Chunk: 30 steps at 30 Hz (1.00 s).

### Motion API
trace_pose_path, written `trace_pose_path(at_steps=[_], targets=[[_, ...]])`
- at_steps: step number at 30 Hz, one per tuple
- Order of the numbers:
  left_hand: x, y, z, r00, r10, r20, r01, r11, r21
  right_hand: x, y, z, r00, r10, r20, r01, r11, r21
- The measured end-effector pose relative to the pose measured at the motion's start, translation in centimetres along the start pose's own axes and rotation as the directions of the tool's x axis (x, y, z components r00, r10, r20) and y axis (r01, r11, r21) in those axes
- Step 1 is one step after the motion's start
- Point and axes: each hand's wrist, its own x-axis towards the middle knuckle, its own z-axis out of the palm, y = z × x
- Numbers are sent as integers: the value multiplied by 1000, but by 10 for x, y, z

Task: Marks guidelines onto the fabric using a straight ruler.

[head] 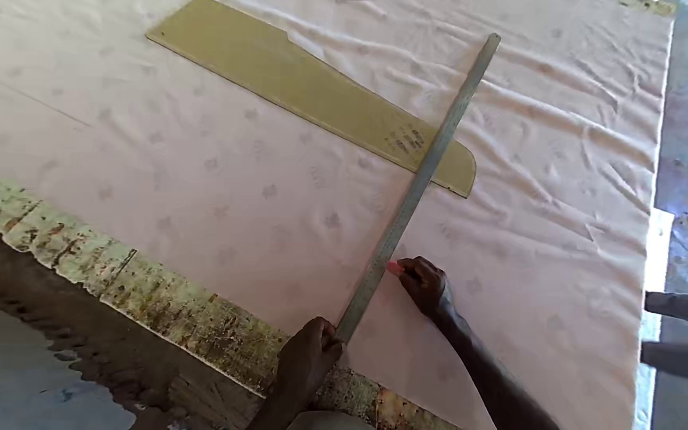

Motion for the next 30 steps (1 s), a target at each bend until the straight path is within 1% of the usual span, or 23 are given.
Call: trace_pose_path(at_steps=[2,5,7,8,9,10,11,12,13,14,16,17,18,19,20,22,23,24,25,26,28,29,30], targets=[[-1,0,0,1000,4,-6,-4,1000,1,2,1,1,999,-53,6,54,997,-60],[0,0,1,1000,5,-9,-5,1000,1,7,-3,-1,983,-177,44,182,970,-164],[1,0,1,1000,13,-14,-13,1000,7,12,-11,-5,966,-227,125,252,936,-245],[1,0,2,999,22,-24,-22,1000,9,17,-18,-8,958,-220,186,267,919,-290],[0,0,2,999,32,-32,-31,999,16,23,-30,-13,948,-153,277,248,903,-350],[0,0,3,998,42,-45,-42,999,16,34,-48,-21,921,-19,389,196,886,-420],[-1,-1,5,996,54,-67,-53,998,17,48,-68,-31,867,152,475,113,868,-484],[-2,-2,7,994,64,-84,-62,998,20,60,-78,-38,839,243,487,45,860,-508],[-1,-3,8,993,72,-98,-71,997,22,66,-79,-45,857,261,445,-21,880,-475],[0,-3,9,990,82,-110,-80,996,25,69,-73,-51,897,251,364,-91,911,-402],[1,-4,10,990,101,-100,-102,995,-2,59,-58,-53,937,298,180,-274,950,-149],[1,-5,9,990,118,-81,-121,992,-42,47,-51,-46,926,363,100,-366,930,11],[1,-8,8,988,144,-54,-150,983,-109,29,-45,-35,902,430,26,-427,884,191],[1,-10,7,983,181,-15,-181,965,-191,9,-44,-23,864,503,-9,-470,815,340],[0,-10,5,973,225,40,-206,938,-280,-7,-47,-11,812,583,-21,-502,717,484],[-4,-7,6,920,355,168,-261,873,-412,-19,-62,11,704,708,-43,-470,511,719],[-8,-3,7,880,417,226,-293,853,-432,-17,-73,19,646,760,-64,-439,439,784],[-12,4,10,842,461,281,-326,848,-418,-13,-86,25,599,795,-97,-402,403,822],[-16,11,14,815,486,315,-356,849,-391,-10,-99,29,572,804,-162,-363,426,829],[-20,18,18,797,504,331,-388,849,-359,-9,-112,29,569,785,-245,-325,488,810],[-21,28,21,779,550,300,-474,830,-292,-5,-130,25,617,656,-436,-223,676,702],[-20,31,22,761,585,280,-521,808,-275,-3,-137,22,643,574,-508,-185,759,624],[-22,34,24,736,617,279,-560,786,-261,-4,-142,21,670,505,-544,-166,817,552]])
